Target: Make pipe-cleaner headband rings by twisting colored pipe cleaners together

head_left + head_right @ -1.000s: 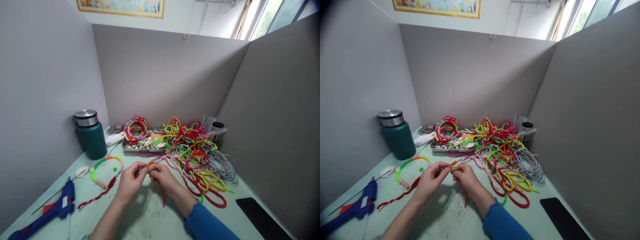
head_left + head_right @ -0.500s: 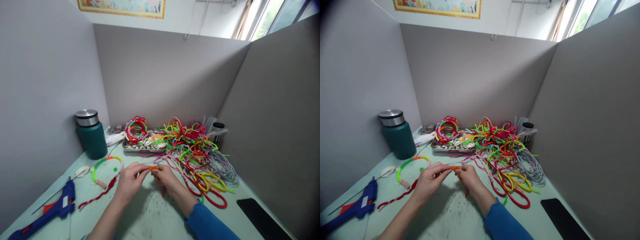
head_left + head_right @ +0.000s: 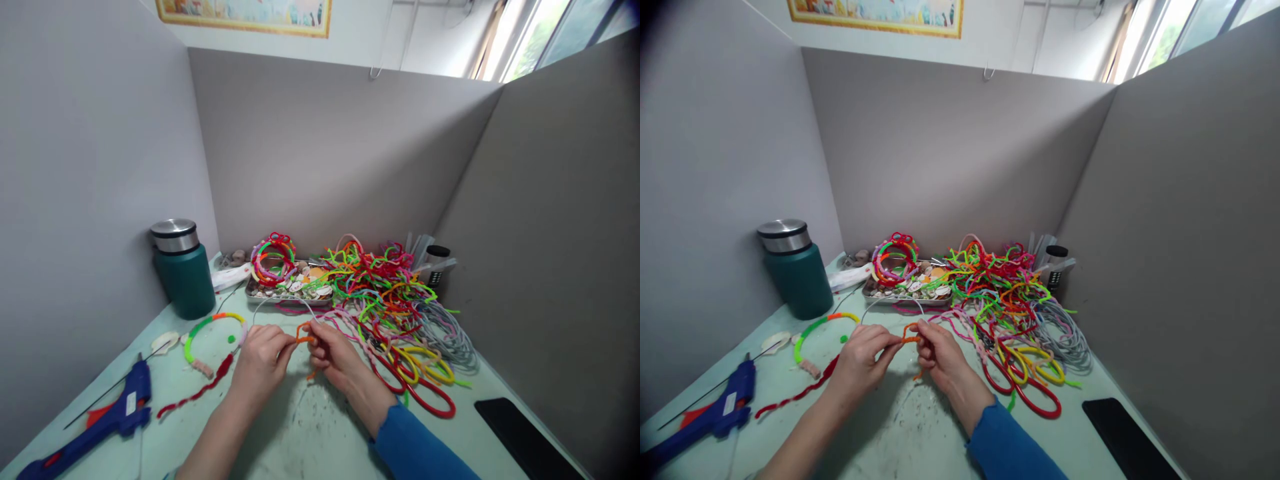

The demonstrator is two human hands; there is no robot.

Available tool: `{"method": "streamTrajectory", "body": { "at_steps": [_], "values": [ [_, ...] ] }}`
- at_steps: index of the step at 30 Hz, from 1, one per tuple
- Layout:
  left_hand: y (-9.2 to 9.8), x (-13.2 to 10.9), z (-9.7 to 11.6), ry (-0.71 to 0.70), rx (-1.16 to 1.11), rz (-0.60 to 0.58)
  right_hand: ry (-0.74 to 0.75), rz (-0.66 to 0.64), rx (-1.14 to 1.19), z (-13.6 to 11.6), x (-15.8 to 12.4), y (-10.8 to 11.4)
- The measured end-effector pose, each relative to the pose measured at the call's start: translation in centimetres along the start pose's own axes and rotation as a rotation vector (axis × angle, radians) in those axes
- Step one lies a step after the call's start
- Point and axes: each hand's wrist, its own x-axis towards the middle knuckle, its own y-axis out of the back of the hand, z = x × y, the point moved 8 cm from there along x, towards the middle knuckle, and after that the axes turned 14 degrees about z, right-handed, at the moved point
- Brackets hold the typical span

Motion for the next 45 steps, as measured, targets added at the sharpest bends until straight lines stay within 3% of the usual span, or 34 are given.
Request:
{"method": "streamTrajectory", "body": {
  "at_steps": [7, 16, 26, 30, 33, 35, 38, 45],
  "values": [
    [0.1, -0.1, -0.4, -0.029, 0.197, 0.006, 0.024, -0.152, -0.109, 0.1, -0.7, -1.2],
    [-0.2, -0.5, -1.1, 0.075, 0.275, -0.063, 0.451, -0.193, -0.559, -1.8, -2.9, -3.1],
    [-0.4, -1.0, -2.7, 0.302, 0.110, -0.053, 0.438, -0.231, -0.746, -1.2, -3.0, -3.3],
    [-0.3, -0.8, -2.6, 0.277, -0.002, -0.007, 0.326, -0.262, -0.715, -0.2, -2.4, -3.0],
    [-0.2, -0.7, -2.8, 0.323, -0.050, 0.009, 0.302, -0.146, -0.565, -0.7, -1.7, -2.3],
    [-0.4, -0.6, -2.8, 0.370, -0.089, -0.008, 0.291, -0.091, -0.427, -1.3, -1.6, -2.1],
    [-0.8, -0.6, -2.5, 0.438, -0.172, -0.075, 0.276, -0.112, -0.308, -1.6, -1.6, -2.3],
    [-0.9, -0.6, -1.9, 0.546, -0.313, -0.114, 0.355, -0.075, -0.346, -1.7, -1.5, -2.2]
  ]
}}
